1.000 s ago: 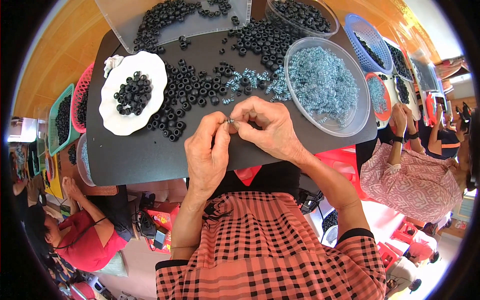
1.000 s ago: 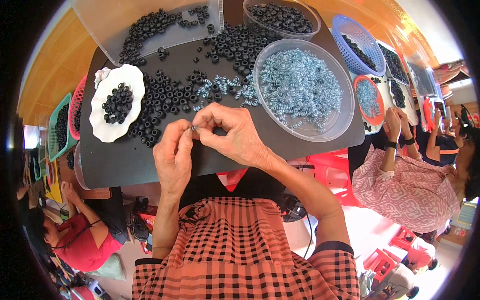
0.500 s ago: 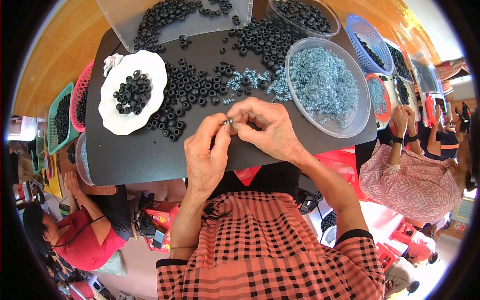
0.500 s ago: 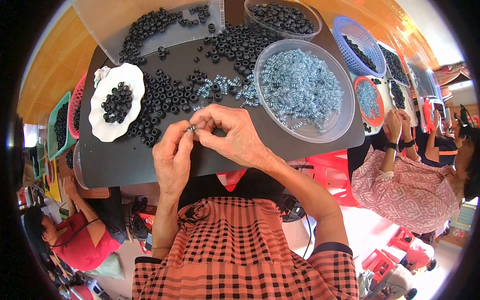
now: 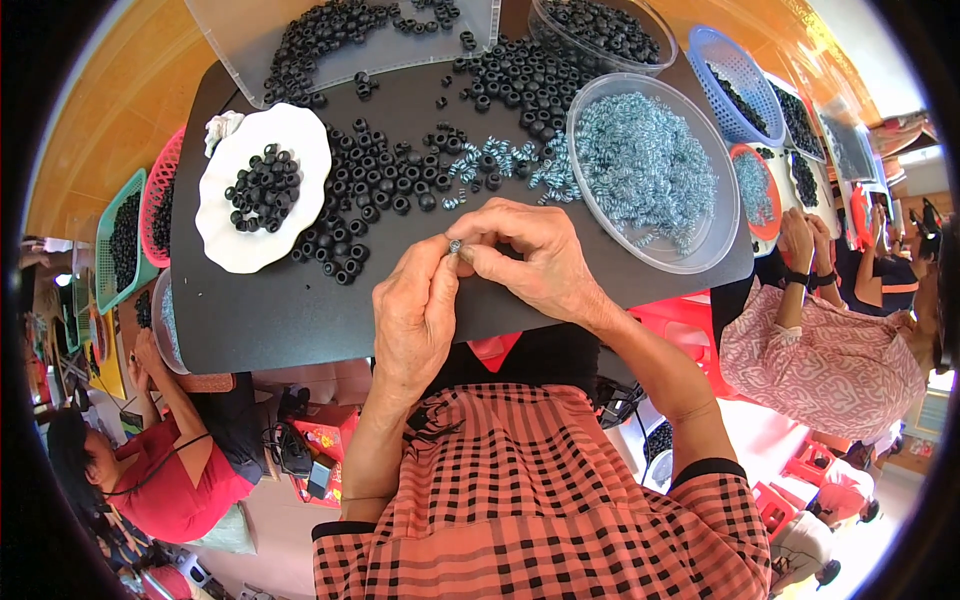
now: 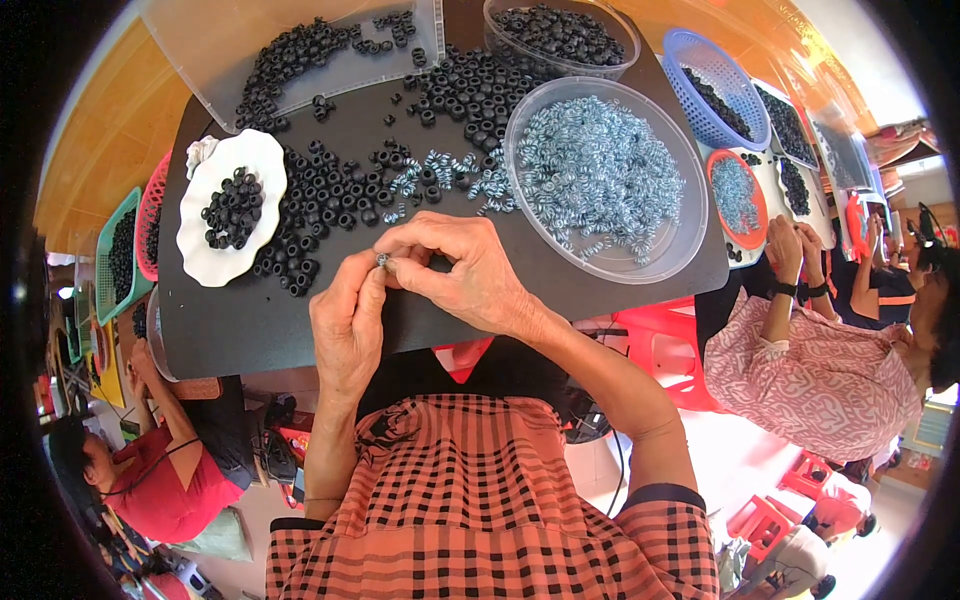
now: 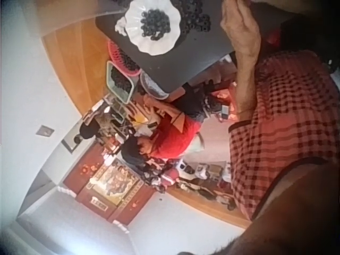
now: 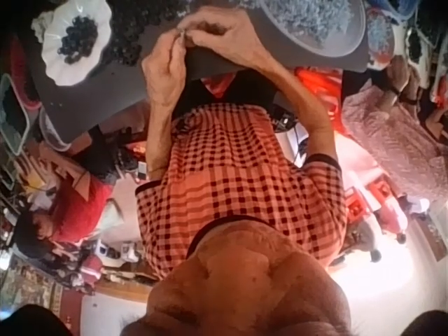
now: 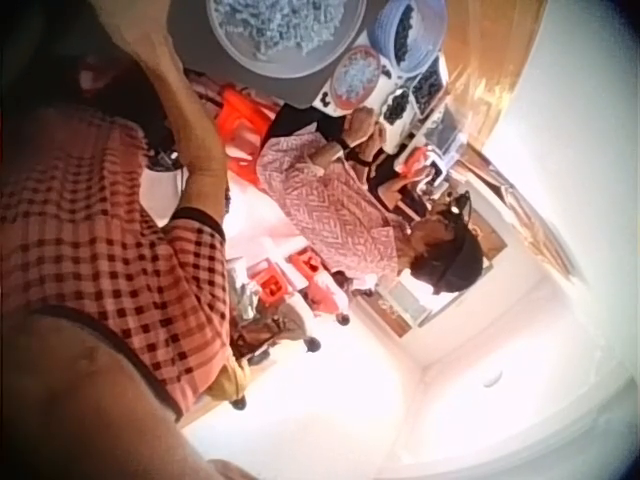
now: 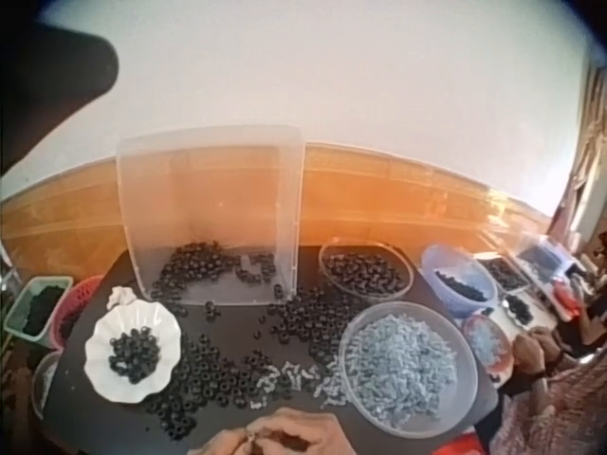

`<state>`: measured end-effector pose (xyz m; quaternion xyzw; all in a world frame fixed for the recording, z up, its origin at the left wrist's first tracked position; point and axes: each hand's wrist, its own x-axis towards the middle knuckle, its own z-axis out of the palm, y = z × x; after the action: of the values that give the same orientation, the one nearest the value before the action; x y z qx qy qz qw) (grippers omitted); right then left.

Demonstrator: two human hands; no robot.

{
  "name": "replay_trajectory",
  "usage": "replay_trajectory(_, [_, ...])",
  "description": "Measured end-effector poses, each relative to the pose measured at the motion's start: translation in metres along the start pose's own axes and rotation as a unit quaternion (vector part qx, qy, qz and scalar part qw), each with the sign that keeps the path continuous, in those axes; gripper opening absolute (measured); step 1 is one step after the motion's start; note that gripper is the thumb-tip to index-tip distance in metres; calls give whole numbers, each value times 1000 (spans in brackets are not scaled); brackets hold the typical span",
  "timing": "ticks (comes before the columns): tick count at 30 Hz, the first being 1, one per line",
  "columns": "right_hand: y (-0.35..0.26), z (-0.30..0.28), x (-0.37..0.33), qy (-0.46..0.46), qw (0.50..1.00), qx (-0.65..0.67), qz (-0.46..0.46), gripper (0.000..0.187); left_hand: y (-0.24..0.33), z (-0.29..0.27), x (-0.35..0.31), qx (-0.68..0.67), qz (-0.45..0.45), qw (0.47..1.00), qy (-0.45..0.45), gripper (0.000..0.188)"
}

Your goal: The person assembles components by inserting small coiled pieces into black plastic beads by hand.

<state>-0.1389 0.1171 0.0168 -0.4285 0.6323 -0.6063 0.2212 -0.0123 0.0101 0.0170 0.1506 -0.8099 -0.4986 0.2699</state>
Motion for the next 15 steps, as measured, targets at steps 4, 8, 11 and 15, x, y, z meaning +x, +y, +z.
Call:
replay_trajectory(4, [2, 1, -2, 2, 1000, 23, 7, 15, -2, 2, 1, -17, -7, 1000, -7, 11])
replay_trajectory(8, [4, 2, -2, -1, 999, 40, -2, 15, -5, -1, 1, -63, -48, 997, -21, 10])
replay_trajectory(11, [8, 2, -4, -7, 997, 72, 19, 13, -5, -1, 2, -69, -70, 994, -36, 9])
replay_trajectory(15, [4, 2, -4, 4, 992, 105, 67, 10, -4, 1, 2, -18, -6, 1000, -19, 10])
